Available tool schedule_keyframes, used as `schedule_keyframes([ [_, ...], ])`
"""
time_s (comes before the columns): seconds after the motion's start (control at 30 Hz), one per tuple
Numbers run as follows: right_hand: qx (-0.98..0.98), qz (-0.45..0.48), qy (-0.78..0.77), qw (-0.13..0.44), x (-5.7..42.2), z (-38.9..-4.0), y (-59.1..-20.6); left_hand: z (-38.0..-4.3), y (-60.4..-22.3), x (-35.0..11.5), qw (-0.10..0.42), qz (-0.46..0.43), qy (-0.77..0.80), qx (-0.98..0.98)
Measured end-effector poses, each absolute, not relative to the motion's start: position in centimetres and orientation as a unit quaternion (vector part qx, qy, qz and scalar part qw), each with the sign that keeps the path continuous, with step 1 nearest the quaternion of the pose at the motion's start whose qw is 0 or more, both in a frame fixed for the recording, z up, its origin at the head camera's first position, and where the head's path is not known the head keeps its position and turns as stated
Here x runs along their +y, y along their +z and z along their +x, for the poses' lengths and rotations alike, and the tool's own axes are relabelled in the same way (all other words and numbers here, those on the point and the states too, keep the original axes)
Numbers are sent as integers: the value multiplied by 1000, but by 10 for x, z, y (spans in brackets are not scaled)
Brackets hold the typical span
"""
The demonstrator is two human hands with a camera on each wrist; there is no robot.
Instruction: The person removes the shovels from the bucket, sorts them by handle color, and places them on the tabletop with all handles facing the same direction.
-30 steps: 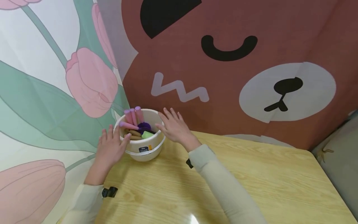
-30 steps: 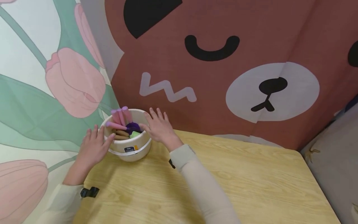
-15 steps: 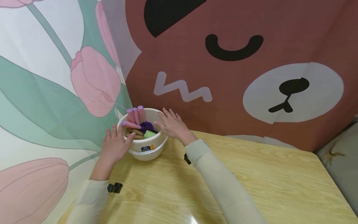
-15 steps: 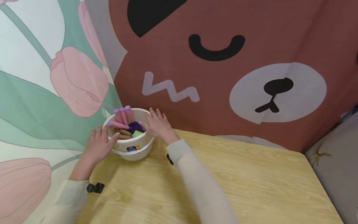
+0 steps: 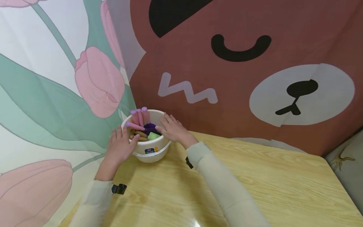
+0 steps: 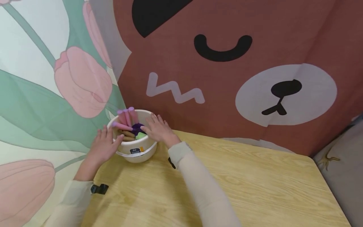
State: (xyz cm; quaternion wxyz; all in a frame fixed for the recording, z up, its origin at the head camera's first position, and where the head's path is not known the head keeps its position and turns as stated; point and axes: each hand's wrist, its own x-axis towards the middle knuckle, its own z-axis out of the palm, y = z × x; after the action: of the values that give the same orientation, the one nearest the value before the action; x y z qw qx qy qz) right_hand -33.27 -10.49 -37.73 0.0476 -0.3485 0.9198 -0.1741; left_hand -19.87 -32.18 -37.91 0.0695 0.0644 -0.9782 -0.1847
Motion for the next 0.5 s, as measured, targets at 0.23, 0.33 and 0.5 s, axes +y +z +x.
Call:
schedule_keyframes([
  [0.23,919,-353,-167,48,-105,-330,-380,-199,-381,-322,60,56,-174,-981],
  [0.33,923,-349,-158,42,-106,-331,-381,-201,-380,-323,57,49,-177,-981],
  [0.5,926,-348,-144,34,-104,-333,-380,-205,-378,-324,47,38,-180,-982],
])
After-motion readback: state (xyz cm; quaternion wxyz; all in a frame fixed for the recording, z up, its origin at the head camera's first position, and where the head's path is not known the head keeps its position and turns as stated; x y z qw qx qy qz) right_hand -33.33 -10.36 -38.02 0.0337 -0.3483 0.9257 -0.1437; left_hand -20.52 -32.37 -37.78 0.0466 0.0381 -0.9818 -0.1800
